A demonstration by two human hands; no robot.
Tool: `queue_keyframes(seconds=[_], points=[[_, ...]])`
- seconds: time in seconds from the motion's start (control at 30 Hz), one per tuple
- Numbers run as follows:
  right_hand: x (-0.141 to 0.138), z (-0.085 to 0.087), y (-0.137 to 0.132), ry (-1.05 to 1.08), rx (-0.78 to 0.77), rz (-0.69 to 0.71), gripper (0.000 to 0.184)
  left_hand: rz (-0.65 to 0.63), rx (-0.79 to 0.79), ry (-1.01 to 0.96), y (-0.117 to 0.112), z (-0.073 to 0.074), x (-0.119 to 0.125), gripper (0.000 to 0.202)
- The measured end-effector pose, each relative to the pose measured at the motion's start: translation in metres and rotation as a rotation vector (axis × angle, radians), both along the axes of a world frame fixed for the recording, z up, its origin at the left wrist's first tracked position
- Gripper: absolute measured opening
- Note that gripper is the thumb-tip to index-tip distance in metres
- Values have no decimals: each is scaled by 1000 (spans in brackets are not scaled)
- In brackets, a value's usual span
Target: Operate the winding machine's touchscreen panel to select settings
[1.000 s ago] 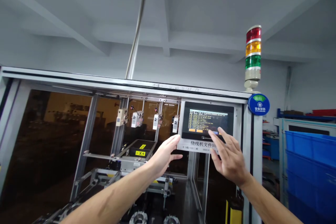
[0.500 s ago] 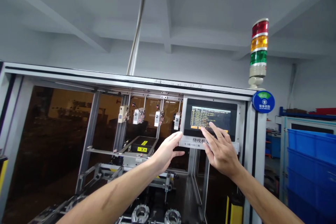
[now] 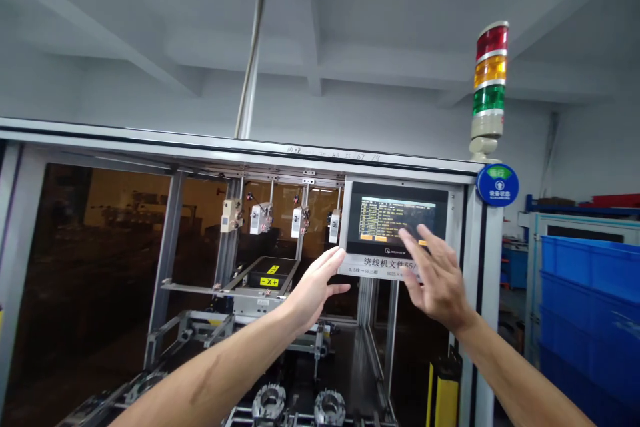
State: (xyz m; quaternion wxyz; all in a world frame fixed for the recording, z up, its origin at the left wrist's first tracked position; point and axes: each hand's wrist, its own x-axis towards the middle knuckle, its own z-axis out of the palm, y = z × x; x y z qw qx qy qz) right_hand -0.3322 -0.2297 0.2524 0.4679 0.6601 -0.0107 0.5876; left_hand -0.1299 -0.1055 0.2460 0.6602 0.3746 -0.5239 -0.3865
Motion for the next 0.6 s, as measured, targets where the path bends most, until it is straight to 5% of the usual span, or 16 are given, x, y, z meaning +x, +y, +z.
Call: queue_keyframes(seconds=[0.23, 0.6], points=[[-42, 6, -32, -271, -34, -93, 65, -59, -41, -74, -2, 0, 7, 38], [-41, 5, -35, -278, -30, -84, 60, -16, -100, -109, -12, -12, 15, 53]])
